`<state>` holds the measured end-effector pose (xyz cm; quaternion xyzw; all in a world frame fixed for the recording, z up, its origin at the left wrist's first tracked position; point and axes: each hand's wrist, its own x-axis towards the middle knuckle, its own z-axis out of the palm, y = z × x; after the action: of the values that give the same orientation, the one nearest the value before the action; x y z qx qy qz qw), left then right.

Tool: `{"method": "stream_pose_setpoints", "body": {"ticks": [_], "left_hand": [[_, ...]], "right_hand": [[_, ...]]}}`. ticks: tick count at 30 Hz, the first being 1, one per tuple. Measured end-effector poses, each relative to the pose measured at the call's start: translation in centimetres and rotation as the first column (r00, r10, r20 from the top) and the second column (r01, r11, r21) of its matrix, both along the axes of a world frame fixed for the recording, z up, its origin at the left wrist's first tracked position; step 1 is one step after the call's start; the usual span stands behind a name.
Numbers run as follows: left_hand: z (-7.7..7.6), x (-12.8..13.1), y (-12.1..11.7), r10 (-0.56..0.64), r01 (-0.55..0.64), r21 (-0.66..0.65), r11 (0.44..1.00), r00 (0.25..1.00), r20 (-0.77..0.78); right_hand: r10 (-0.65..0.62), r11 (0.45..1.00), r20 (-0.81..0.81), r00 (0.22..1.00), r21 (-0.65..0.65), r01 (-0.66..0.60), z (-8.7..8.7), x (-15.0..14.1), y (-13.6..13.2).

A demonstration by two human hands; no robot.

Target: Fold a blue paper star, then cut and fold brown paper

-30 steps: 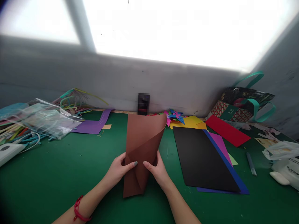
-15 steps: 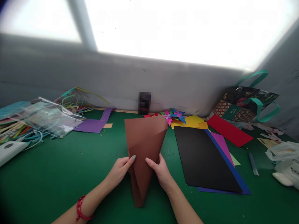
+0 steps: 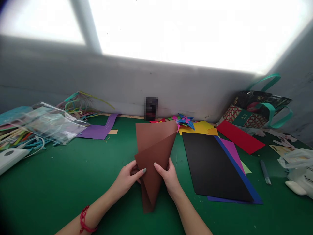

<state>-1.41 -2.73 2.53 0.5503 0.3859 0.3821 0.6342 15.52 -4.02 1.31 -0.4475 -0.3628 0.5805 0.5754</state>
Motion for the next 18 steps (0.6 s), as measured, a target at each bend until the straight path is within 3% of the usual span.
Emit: {"method": "stream_pose_setpoints", "body": {"ticks": [10,18], "left_hand": [[-0.8,-0.5,0.8,0.055,-0.056,-0.035,0.998,0.998,-0.035],[-1.4,-0.6,1.3,0.08,-0.086,-0.053,0.995,0.992,-0.102]], "right_hand": [[0.111,0.992,0.044,0.993,0.049,-0.114,0.4,0.0,-0.1],[0.131,0.991,0.037,0.991,0.0,-0.131,0.7,-0.1,0.1]]}}
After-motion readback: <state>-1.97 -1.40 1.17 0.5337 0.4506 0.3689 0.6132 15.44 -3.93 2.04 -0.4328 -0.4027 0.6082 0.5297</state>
